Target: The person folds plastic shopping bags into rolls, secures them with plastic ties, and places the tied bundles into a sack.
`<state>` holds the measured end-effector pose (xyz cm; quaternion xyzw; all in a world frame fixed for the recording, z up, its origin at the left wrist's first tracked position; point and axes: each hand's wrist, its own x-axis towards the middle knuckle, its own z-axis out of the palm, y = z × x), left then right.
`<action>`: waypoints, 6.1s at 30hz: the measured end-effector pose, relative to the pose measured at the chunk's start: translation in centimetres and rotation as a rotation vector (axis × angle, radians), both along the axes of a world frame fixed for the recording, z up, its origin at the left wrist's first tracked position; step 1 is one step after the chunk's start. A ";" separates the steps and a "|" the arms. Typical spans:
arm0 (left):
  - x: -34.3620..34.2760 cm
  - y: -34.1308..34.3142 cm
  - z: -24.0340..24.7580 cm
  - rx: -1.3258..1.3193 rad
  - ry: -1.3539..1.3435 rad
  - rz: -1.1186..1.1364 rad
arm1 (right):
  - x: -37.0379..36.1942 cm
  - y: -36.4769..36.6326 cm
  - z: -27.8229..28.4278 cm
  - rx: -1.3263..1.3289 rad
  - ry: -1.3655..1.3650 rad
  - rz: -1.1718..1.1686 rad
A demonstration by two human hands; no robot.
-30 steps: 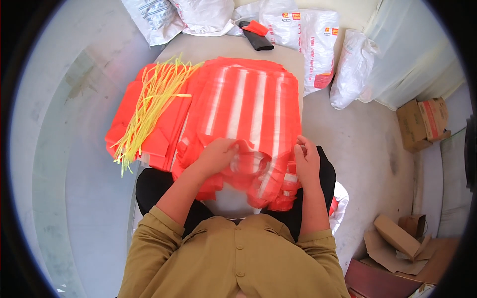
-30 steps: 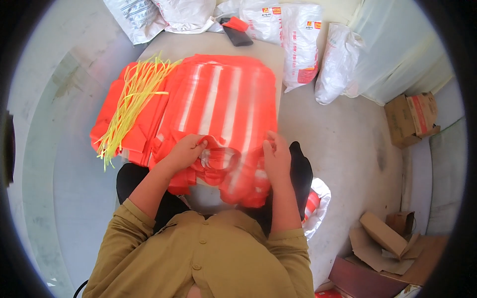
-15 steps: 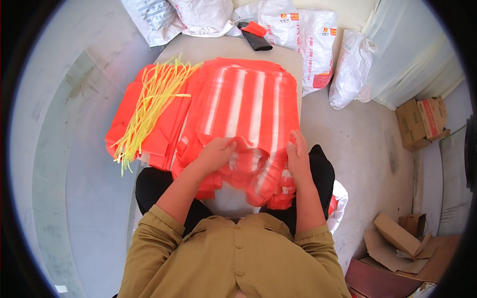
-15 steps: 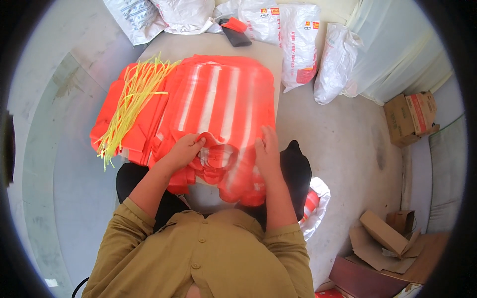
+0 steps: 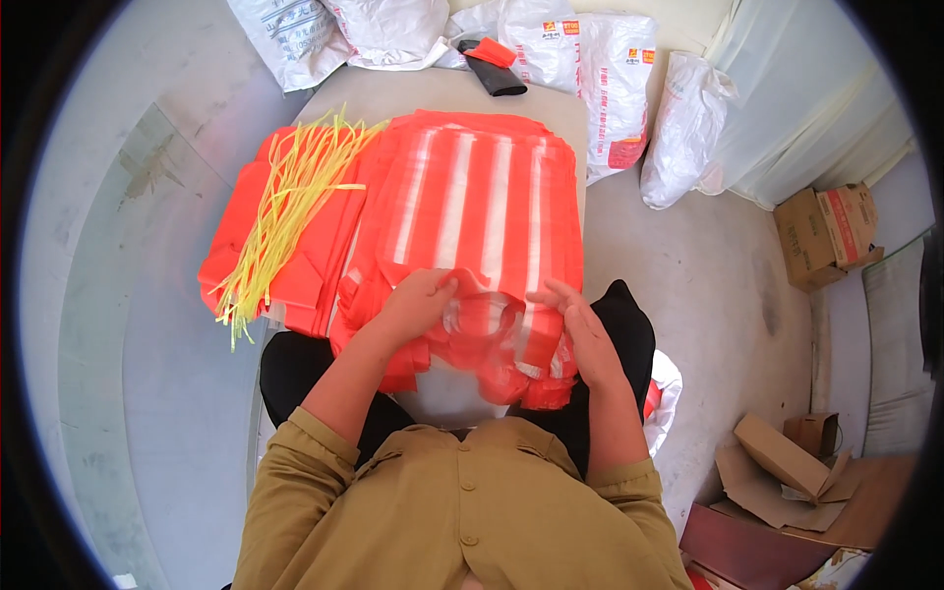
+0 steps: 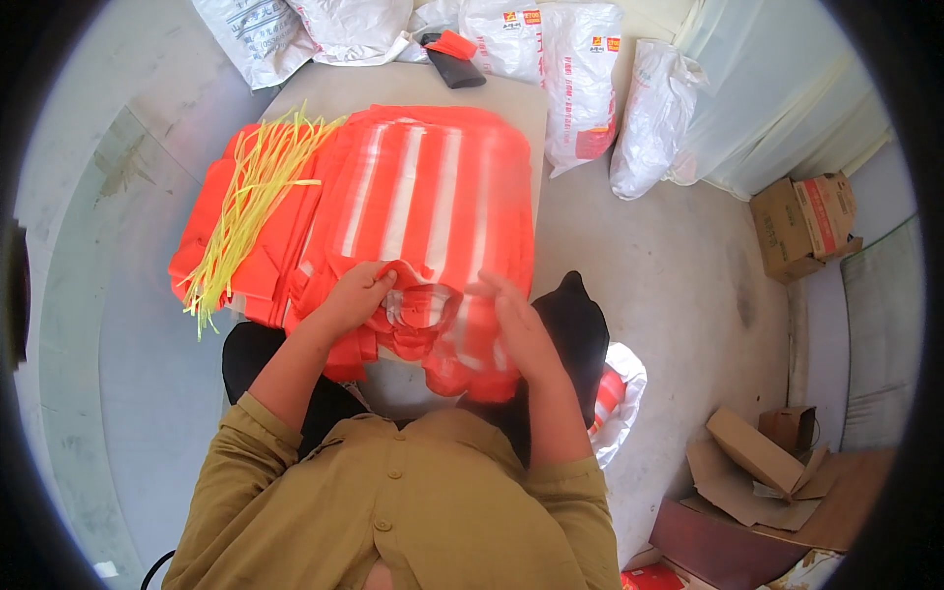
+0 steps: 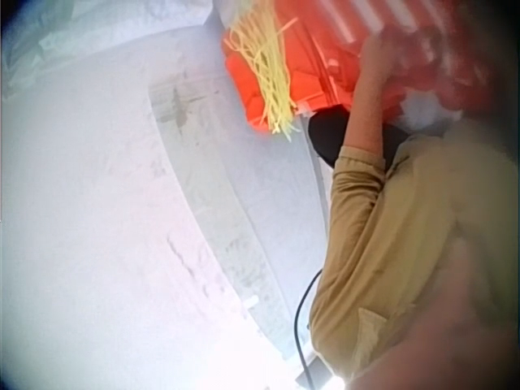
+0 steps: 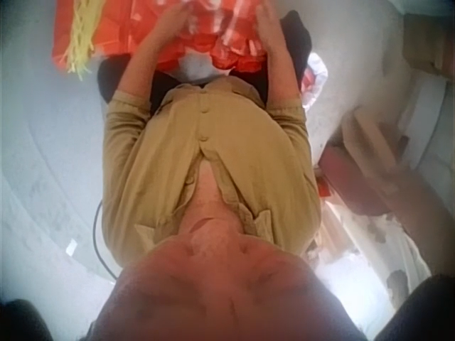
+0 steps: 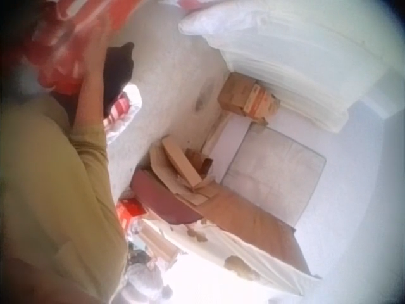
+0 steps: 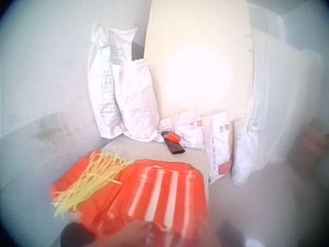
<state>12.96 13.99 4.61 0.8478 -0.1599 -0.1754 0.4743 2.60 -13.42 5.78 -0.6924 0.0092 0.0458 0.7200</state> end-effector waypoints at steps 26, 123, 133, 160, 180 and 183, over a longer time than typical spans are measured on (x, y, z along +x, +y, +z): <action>-2.6 -0.1 -1.6 0.213 -0.550 -0.149 | 0.9 -1.6 -0.3 0.232 0.274 0.251; 0.1 -0.4 -0.3 0.310 -0.721 -0.116 | 9.7 4.3 -1.0 -0.985 -0.685 0.468; 0.4 1.3 0.8 0.384 -0.789 -0.109 | 9.2 4.2 -0.1 -0.994 -0.611 0.406; 3.8 5.2 2.1 0.340 -0.076 0.197 | 14.7 1.7 -1.2 -0.994 -0.147 0.347; 3.2 4.4 1.7 0.522 -0.230 0.205 | 9.8 1.6 0.0 -1.055 -0.541 0.486; 3.1 4.6 1.7 0.407 -0.622 -0.084 | 9.8 1.6 0.0 -1.086 -0.565 0.469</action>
